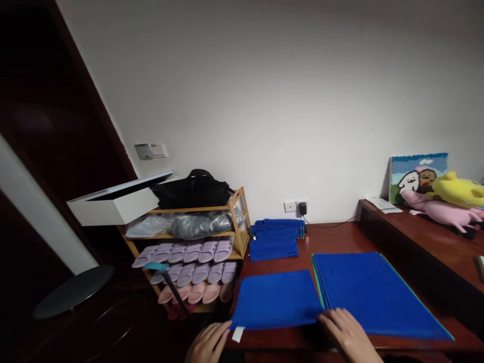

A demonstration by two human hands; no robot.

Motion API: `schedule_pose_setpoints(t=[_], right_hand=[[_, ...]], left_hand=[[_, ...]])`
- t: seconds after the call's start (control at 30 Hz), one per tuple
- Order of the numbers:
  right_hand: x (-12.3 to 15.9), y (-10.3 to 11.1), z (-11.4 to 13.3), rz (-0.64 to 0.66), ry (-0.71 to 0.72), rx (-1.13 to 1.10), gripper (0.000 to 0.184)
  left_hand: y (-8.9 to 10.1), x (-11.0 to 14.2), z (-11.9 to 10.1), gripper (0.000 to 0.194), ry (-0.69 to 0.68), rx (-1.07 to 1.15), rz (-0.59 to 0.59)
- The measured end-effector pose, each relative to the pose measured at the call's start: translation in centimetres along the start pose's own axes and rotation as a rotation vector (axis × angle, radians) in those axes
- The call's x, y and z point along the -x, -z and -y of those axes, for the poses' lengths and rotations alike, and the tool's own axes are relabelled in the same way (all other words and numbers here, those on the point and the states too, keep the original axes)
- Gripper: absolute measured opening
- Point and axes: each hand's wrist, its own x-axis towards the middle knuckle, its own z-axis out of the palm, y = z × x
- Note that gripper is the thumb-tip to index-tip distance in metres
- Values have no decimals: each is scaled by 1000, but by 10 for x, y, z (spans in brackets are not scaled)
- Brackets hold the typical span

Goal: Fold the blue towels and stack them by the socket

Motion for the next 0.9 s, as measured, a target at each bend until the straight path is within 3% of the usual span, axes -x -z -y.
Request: schedule_pose_setpoints(t=[0.23, 0.33, 0.4, 0.53, 0.63, 0.7, 0.8, 0.9], right_hand=[[-58, 108, -55, -77, 7, 180, 56], [-60, 151, -71, -79, -15, 214, 56], [-52, 171, -80, -72, -56, 220, 53], [-29, 186, -105, -26, -129, 181, 40], [-23, 184, -140, 74, -220, 136, 32], [-28, 182, -172, 141, -315, 124, 31], [-44, 181, -225, 175, -446, 144, 34], [-60, 184, -271, 58, -511, 213, 36]], left_hand=[[85, -105, -24, 29, -28, 124, -112], [110, -140, -45, 25, 5, 221, -143], [114, -158, -59, 21, 35, 310, -135], [91, -189, -83, 20, 92, 508, 59], [53, -223, -100, 22, 79, 603, 211], [26, -255, -112, 23, 55, 633, 252], [-11, -311, -133, 25, -15, 608, 209], [-35, -358, -156, 32, -96, 472, 8]])
